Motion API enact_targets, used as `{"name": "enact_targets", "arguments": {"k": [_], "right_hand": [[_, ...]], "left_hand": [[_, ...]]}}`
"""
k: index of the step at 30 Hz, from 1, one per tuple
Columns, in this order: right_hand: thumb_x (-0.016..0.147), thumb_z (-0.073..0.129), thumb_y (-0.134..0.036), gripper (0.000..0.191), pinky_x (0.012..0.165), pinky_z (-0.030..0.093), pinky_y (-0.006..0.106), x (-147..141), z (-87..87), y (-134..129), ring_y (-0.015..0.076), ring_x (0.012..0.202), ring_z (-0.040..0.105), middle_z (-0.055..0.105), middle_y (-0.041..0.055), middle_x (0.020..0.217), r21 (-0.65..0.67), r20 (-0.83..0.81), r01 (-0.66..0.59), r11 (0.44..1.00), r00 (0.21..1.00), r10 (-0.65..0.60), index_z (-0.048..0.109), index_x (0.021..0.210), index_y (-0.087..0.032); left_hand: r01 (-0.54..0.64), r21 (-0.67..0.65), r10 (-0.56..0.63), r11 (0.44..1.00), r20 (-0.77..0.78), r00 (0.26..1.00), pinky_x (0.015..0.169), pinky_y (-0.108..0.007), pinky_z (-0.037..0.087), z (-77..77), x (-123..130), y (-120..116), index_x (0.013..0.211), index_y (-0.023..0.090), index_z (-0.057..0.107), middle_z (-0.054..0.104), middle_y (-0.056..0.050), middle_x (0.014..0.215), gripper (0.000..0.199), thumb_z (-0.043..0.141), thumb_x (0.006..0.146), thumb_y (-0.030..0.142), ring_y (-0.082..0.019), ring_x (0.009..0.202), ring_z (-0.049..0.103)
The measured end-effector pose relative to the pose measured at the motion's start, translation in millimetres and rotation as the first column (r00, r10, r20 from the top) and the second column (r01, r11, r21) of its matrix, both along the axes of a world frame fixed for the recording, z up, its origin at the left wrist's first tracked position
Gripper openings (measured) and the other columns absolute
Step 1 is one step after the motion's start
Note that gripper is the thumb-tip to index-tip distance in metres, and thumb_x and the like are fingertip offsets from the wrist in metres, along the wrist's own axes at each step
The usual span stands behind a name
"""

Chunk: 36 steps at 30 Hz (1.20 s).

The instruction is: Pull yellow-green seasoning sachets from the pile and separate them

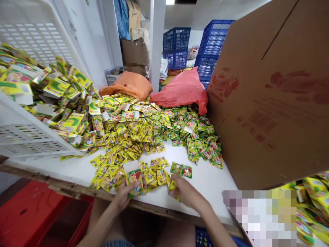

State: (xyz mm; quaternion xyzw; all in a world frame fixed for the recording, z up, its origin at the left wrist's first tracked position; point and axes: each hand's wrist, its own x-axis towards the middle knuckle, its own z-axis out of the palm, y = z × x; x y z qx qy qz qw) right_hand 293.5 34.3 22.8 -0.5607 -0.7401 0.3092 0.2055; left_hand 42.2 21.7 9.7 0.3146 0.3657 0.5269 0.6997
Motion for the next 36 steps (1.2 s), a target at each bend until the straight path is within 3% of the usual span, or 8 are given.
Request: {"name": "enact_targets", "arguments": {"k": [4,7,14,19,25,28,32,36], "right_hand": [[0.063,0.054,-0.01,0.043,0.07,0.045,0.029,1.2,-35.1,-38.1,0.0212,0.082,0.061,0.066,0.0057,0.091,0.021,0.004,0.027,0.999,1.0,-0.027,0.05,0.104,-0.022],[0.068,0.055,-0.016,0.032,0.062,0.044,0.028,10.1,-37.9,-42.3,0.0203,0.069,0.062,0.066,0.004,0.077,-0.037,0.043,0.07,0.997,0.997,-0.068,0.053,0.099,-0.022],[0.088,0.041,-0.037,0.023,0.065,0.046,0.027,-14.3,42.1,-18.6,0.0163,0.073,0.055,0.056,0.0013,0.085,0.027,-0.419,0.072,0.997,0.906,-0.054,0.042,0.107,-0.024],[0.089,0.042,-0.03,0.017,0.078,0.046,0.032,-45.5,63.3,-14.1,0.0199,0.09,0.053,0.054,0.0048,0.094,0.179,-0.245,-0.008,0.984,0.968,0.053,0.048,0.103,-0.023],[0.087,0.041,-0.018,0.028,0.084,0.045,0.036,-52.4,66.2,-27.1,0.0213,0.096,0.053,0.05,0.008,0.108,0.232,-0.052,-0.164,0.959,0.982,0.18,0.052,0.112,-0.026],[0.089,0.042,-0.022,0.032,0.082,0.046,0.035,-53.1,61.6,-28.6,0.0216,0.096,0.054,0.054,0.0083,0.106,0.29,-0.15,-0.016,0.957,0.987,0.062,0.045,0.121,-0.026],[0.089,0.045,-0.027,0.016,0.082,0.044,0.039,-56.7,49.5,-30.8,0.0231,0.093,0.053,0.056,0.0069,0.094,0.379,-0.181,0.108,0.919,0.983,-0.041,0.059,0.094,-0.025],[0.086,0.049,-0.03,0.014,0.095,0.032,0.051,-58.0,29.0,-40.0,0.0291,0.113,0.041,0.049,0.0082,0.114,0.438,-0.15,0.179,0.881,0.981,-0.125,0.061,0.093,-0.026]], "left_hand": [[0.096,-0.008,-0.096,0.995,-0.028,0.995,0.06,-0.028,0.045,11.6,10.4,-1.4,0.079,0.011,0.066,0.066,-0.004,0.061,0.025,0.072,0.06,0.025,-0.016,0.056,0.059],[0.165,-0.014,-0.166,0.986,-0.06,0.984,0.056,-0.027,0.044,12.4,16.7,-2.1,0.073,0.01,0.064,0.063,-0.004,0.057,0.024,0.074,0.058,0.026,-0.015,0.052,0.057],[0.393,-0.104,-0.405,0.914,-0.138,0.904,0.052,-0.025,0.045,20.2,32.7,-7.6,0.067,0.011,0.061,0.061,-0.002,0.054,0.028,0.077,0.054,0.03,-0.012,0.048,0.054],[0.472,-0.1,-0.482,0.876,-0.149,0.863,0.05,-0.024,0.045,24.8,34.0,-12.3,0.07,0.014,0.059,0.058,0.001,0.055,0.027,0.075,0.059,0.033,-0.011,0.048,0.052],[0.445,-0.09,-0.454,0.891,-0.227,0.862,0.05,-0.025,0.043,14.2,31.9,-12.4,0.072,0.015,0.059,0.057,0.002,0.054,0.021,0.071,0.062,0.03,-0.012,0.046,0.052],[0.45,-0.035,-0.445,0.893,-0.233,0.865,0.053,-0.024,0.043,17.1,33.9,-7.4,0.069,0.014,0.061,0.058,0.001,0.055,0.019,0.07,0.063,0.029,-0.012,0.049,0.052],[0.462,0.058,-0.427,0.885,-0.292,0.856,0.06,-0.024,0.044,21.2,39.5,1.5,0.073,0.012,0.064,0.06,-0.001,0.06,0.021,0.07,0.064,0.031,-0.013,0.057,0.054],[0.439,0.143,-0.384,0.887,-0.299,0.873,0.074,-0.025,0.043,11.6,45.3,6.5,0.1,0.014,0.063,0.066,-0.004,0.084,0.038,0.07,0.067,0.031,-0.017,0.079,0.058]]}}
